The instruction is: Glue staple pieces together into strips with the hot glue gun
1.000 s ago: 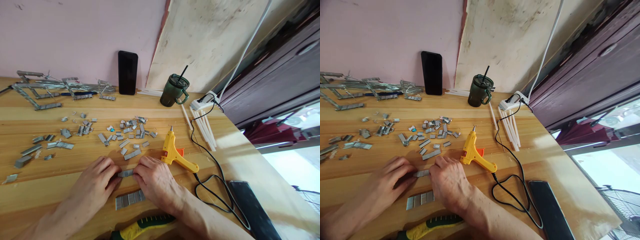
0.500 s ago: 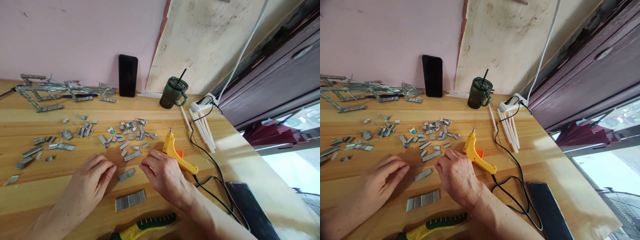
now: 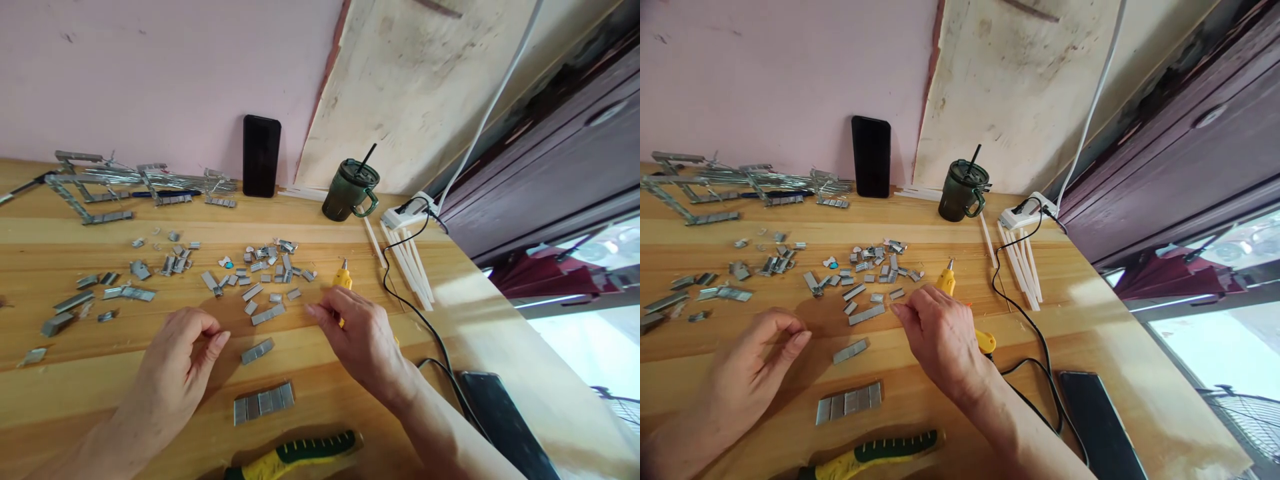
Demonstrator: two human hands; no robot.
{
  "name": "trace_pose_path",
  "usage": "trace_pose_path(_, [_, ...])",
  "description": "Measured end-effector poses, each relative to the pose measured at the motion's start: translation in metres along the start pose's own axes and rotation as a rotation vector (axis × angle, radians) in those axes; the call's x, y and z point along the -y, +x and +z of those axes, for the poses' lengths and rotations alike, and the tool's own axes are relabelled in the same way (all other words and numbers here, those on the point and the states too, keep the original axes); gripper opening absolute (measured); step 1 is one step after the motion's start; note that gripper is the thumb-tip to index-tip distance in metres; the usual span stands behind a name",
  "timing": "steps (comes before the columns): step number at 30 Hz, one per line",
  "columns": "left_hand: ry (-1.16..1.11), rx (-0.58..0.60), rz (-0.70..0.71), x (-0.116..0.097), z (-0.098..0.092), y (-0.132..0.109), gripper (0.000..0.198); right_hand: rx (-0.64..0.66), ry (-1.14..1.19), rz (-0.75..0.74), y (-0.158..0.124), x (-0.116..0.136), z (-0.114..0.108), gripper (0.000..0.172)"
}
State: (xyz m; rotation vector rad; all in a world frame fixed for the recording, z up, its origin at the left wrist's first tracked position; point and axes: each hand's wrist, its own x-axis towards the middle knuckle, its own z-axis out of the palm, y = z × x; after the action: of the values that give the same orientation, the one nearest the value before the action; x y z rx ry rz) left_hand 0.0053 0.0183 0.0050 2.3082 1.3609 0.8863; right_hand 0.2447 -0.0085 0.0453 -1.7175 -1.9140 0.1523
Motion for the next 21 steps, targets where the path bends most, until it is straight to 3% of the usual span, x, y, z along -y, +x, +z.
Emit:
trace_pose_path(3, [-0.07, -0.055, 0.04, 0.004, 0.004, 0.0, 0.021, -0.019, -0.014, -0.027, 0.0, -0.001, 0.001, 0.037])
trace_pose_path(8, [-0.126, -0.035, 0.099, 0.01, 0.005, -0.001, 0.04, -0.029, 0.028, -0.028, 0.001, -0.001, 0.0, 0.036])
trace_pose_path(13, [-0.109, -0.033, -0.003, 0.014, 0.008, -0.005, 0.032, -0.094, 0.079, 0.011, 0.003, -0.005, 0.002, 0.013])
trace_pose_path(18, [-0.11, -0.051, 0.011, 0.011, 0.006, -0.002, 0.03, -0.091, 0.035, -0.022, 0.004, -0.009, 0.005, 0.029])
trace_pose_path(21, [-0.116, -0.035, 0.094, 0.006, 0.003, 0.003, 0.039, -0.071, 0.026, 0.01, 0.004, -0.009, 0.006, 0.025])
